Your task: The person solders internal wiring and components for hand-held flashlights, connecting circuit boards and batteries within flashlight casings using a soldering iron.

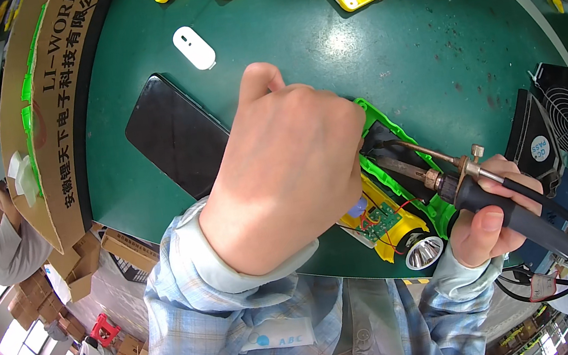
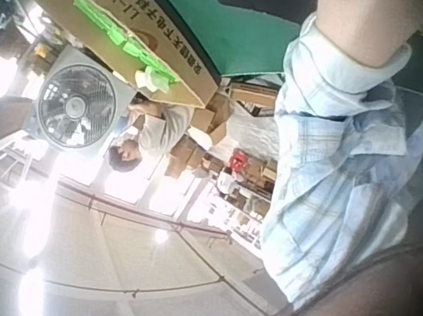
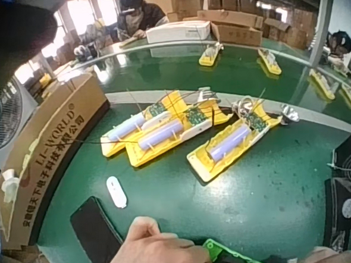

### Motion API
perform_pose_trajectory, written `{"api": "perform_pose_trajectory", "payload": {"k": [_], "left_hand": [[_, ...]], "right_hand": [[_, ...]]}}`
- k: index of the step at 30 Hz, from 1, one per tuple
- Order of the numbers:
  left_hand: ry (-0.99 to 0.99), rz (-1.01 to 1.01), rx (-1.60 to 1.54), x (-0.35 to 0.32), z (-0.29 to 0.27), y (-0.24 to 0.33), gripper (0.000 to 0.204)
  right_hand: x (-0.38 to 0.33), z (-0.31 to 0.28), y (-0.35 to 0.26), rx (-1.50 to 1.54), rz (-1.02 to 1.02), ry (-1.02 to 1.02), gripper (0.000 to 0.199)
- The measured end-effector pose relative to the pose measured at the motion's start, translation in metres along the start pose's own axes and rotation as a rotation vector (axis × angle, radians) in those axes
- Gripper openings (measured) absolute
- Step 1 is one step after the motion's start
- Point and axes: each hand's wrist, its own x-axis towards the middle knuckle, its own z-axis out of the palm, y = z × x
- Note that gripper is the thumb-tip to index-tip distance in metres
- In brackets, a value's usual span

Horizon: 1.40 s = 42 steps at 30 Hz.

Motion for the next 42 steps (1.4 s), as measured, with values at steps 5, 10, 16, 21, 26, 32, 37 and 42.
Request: {"api": "perform_pose_trajectory", "payload": {"k": [5,10,16,21,26,32,37,42], "left_hand": [[0.016,0.007,-0.025,0.000,0.001,0.000,0.003],[0.008,0.007,-0.013,0.000,-0.001,0.001,0.004],[0.027,0.019,-0.018,0.000,0.000,0.001,0.004],[0.016,0.021,-0.016,0.000,0.000,0.000,0.004],[0.021,0.023,0.000,0.000,0.000,0.000,0.004],[0.017,0.019,-0.019,0.000,0.000,0.001,0.005],[-0.005,0.008,-0.025,-0.001,0.001,-0.002,0.005],[0.005,0.014,-0.013,0.000,0.000,0.002,0.005]], "right_hand": [[-0.002,0.008,0.003,0.008,-0.071,0.212,0.035],[0.001,0.012,0.003,-0.120,-0.053,0.317,0.035],[0.000,0.012,0.004,-0.093,-0.045,0.327,0.035],[-0.001,0.013,0.000,-0.079,0.020,0.301,0.036],[-0.001,0.006,-0.004,-0.015,0.104,0.140,0.035],[-0.001,0.004,-0.004,-0.022,0.103,0.101,0.033],[-0.004,0.010,-0.002,-0.023,0.097,0.139,0.032],[-0.001,0.003,-0.005,-0.016,0.105,0.092,0.032]]}}
